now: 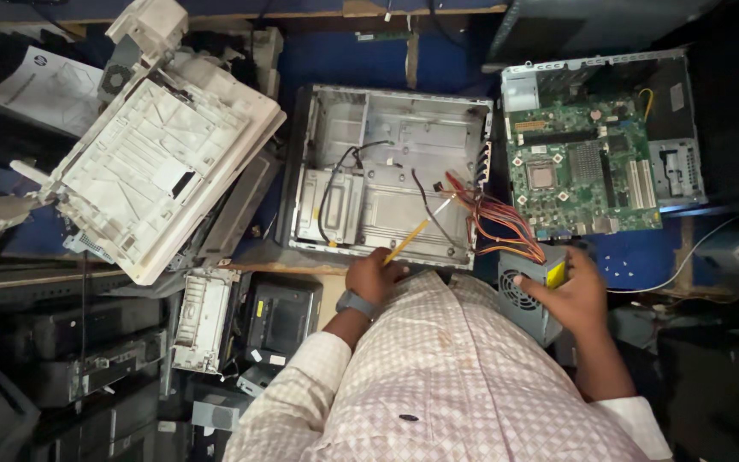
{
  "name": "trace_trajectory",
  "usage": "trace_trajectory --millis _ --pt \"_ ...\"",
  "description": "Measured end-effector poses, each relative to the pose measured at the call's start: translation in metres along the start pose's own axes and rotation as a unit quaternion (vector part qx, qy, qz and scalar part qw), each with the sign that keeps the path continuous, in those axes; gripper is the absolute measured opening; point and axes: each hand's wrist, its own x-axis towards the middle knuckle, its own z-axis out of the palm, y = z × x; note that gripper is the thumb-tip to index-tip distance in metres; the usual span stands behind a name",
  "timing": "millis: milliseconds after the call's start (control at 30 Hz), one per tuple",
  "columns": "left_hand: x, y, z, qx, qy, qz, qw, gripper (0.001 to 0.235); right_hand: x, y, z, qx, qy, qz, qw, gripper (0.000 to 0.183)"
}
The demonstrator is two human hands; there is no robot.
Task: The person removes a motherboard from a desktop computer case using a yellow screwdriver, then removes the power supply unit. The components are placed on a cluttered workbench with other computer parts.
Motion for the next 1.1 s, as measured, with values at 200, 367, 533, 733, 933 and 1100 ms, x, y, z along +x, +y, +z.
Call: trace_trajectory --millis 200,367,533,733,933,1100 --pt "0.011 0.022 0.003 0.242 -0.081 0.051 0.965 0.035 0.007 -0.009 -0.004 -0.019 -0.026 0.015 0.999 0.061" --pt "0.022 0.025 -0.023 0.219 -0.055 0.197 0.954 0.034 0.008 -0.014 -0.004 -0.065 0.002 -0.03 0.997 0.066" --pt "0.026 0.023 -0.038 0.231 -0.077 0.203 0.948 0.043 0.009 -0.011 0.001 -0.014 -0.009 -0.035 0.999 0.064" --pt "0.023 0.01 -0.028 0.23 -0.057 0.215 0.948 0.047 -0.001 -0.009 0.001 -0.008 0.001 -0.042 0.999 0.063" --pt "0.055 0.02 -0.018 0.207 0.004 0.233 0.95 0.043 -0.015 -0.011 -0.005 -0.004 0.019 -0.042 0.999 0.061" --pt "0.079 0.034 -0.015 0.179 0.031 0.273 0.945 0.037 -0.023 -0.018 -0.011 -0.091 0.034 -0.029 0.995 0.062"
